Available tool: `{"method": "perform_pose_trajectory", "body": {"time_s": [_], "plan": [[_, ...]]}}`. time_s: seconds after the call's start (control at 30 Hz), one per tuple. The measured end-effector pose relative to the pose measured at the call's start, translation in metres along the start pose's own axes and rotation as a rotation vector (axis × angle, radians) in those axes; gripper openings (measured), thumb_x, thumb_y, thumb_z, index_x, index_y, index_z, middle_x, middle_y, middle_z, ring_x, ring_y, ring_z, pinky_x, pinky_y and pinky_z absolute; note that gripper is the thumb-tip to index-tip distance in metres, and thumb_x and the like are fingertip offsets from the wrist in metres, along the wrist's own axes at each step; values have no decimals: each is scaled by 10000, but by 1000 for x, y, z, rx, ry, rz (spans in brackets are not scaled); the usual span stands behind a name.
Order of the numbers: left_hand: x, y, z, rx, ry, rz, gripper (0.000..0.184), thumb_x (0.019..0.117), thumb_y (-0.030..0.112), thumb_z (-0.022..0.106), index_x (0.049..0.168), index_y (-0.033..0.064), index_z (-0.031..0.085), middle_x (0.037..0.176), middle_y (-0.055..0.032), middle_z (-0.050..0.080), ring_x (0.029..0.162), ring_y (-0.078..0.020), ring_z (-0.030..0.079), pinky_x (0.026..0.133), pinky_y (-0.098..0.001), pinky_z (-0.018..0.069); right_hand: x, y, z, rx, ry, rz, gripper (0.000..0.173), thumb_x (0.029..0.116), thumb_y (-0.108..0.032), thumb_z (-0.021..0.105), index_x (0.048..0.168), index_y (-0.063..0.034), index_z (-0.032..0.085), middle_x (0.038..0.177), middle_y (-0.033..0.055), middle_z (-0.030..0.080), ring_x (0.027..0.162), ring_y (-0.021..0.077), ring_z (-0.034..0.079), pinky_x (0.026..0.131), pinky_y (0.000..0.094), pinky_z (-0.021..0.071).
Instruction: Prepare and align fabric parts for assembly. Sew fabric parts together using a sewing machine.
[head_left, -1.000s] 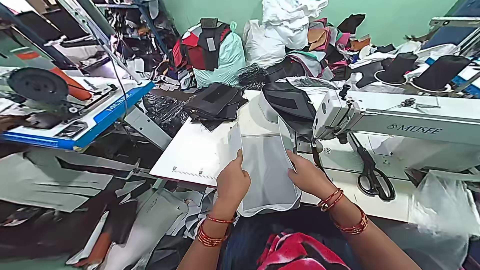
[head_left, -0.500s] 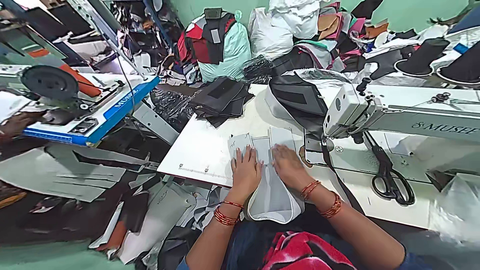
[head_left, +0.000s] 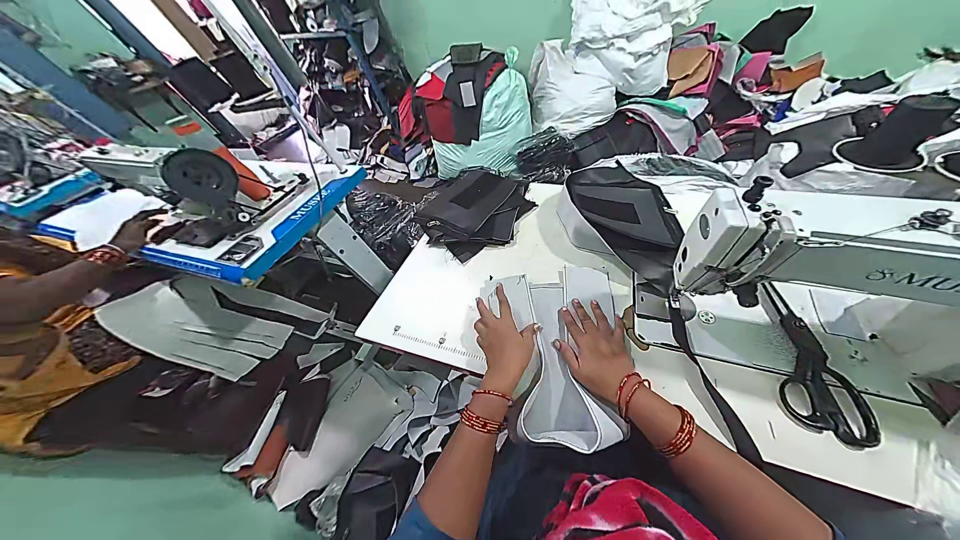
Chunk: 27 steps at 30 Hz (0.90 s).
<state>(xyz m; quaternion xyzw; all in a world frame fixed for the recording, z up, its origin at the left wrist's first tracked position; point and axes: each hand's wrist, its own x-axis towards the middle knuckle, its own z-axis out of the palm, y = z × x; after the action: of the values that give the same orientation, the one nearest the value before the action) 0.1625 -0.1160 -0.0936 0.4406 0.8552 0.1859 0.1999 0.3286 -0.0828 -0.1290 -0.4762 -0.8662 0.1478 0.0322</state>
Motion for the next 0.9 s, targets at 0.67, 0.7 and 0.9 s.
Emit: {"method": "perform_pose_trajectory", "body": {"time_s": [0.67,0.7,0.9], "plan": [[-20,19,-85,-1170,392,692,866,693,-46,843,1439,-33,403,1213,-56,685,1076,-101,690,946,-307,595,-23,15,-135,1209,582,-321,257,802,23,768,1026,-64,678,914,-62,753,868,15,717,823,230,615],[-15,21,-92,-1180,388,763,896,719,1,846,1490,24,389,1255,-10,663,1104,-83,666,966,-303,574,-22,14,-146,1056,680,-441,225,828,-20,769,1038,-59,698,967,-68,742,929,-2,700,868,219,601],[-13,-16,-81,-1222,116,732,693,994,99,551,1618,164,256,1579,79,433,1353,-14,493,1113,-275,444,-28,12,-138,305,894,-864,231,1027,-106,527,1098,-173,736,1101,51,707,1136,189,609,1028,319,457]]}}
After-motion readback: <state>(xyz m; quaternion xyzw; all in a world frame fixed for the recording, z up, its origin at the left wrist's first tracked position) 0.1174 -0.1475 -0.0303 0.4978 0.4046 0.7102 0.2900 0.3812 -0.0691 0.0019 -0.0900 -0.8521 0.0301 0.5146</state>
